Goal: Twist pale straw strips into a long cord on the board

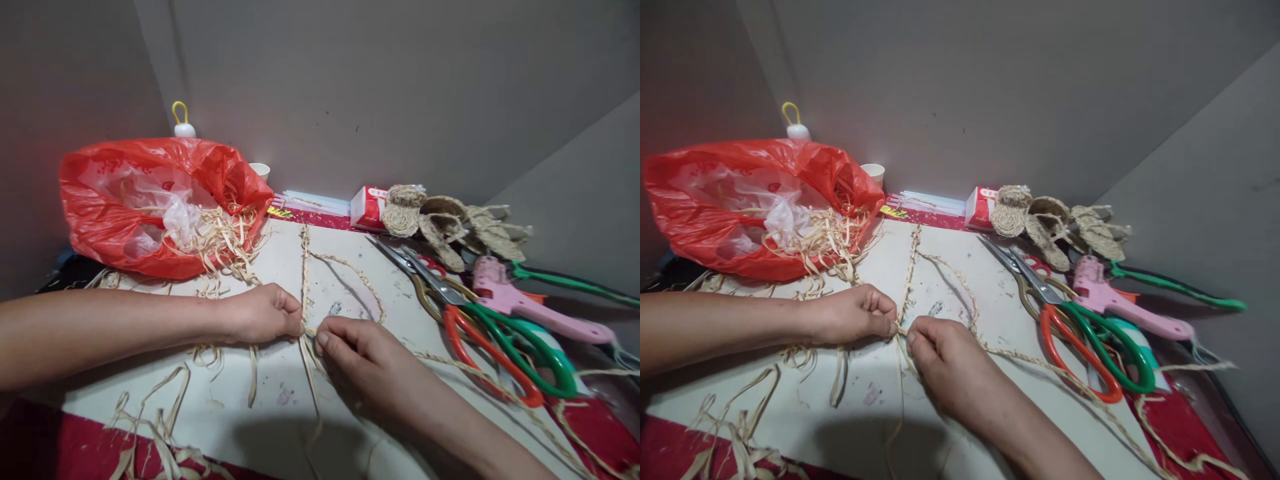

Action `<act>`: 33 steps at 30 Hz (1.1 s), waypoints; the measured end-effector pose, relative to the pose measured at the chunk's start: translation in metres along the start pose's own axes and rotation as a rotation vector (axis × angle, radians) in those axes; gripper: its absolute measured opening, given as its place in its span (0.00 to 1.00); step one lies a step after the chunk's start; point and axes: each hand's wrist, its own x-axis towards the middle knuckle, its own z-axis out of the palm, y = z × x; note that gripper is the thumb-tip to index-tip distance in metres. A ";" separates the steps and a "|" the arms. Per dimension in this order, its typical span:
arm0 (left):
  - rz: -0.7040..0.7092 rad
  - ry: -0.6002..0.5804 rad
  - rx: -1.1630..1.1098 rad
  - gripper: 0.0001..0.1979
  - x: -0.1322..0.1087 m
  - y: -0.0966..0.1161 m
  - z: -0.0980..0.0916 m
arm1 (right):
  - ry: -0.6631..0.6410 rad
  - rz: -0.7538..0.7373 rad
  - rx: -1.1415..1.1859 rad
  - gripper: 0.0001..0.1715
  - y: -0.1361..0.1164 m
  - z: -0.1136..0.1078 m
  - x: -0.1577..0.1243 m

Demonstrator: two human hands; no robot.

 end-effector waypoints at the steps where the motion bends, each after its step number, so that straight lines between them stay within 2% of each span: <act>1: 0.008 0.002 0.001 0.07 0.000 0.000 0.000 | -0.002 0.023 0.062 0.18 0.002 0.002 0.000; 4: 0.033 0.006 -0.016 0.08 -0.001 0.000 0.002 | 0.000 0.089 0.244 0.18 0.006 0.017 -0.001; 7: 0.032 -0.014 -0.121 0.06 -0.002 -0.002 0.004 | 0.066 0.082 0.261 0.18 0.005 0.033 -0.005; 11: -0.035 -0.061 -0.346 0.06 -0.003 -0.004 0.003 | 0.164 -0.049 -0.035 0.19 -0.002 0.041 -0.011; 14: -0.061 -0.071 -0.428 0.10 -0.004 -0.005 0.002 | 0.215 -0.068 -0.261 0.17 -0.003 0.040 -0.013; 18: 0.018 -0.030 -0.346 0.11 -0.006 -0.009 0.004 | 0.257 -0.074 -0.483 0.14 0.001 0.040 -0.012; 21: 0.105 -0.037 -0.258 0.13 -0.008 -0.011 0.005 | 0.266 -0.132 -0.667 0.12 0.005 0.043 -0.011; 24: 0.146 -0.064 -0.223 0.15 -0.008 -0.011 0.007 | 0.349 -0.273 -0.841 0.11 0.011 0.045 -0.012; 28: 0.135 -0.029 -0.218 0.13 -0.004 -0.013 0.010 | 0.518 -0.481 -1.024 0.09 0.015 0.047 -0.014; 30: 0.123 -0.005 -0.204 0.13 -0.003 -0.013 0.011 | 0.531 -0.547 -1.106 0.10 0.017 0.048 -0.014; 33: 0.108 0.026 -0.138 0.12 -0.005 -0.013 0.011 | 0.471 -0.569 -1.178 0.11 0.017 0.054 -0.016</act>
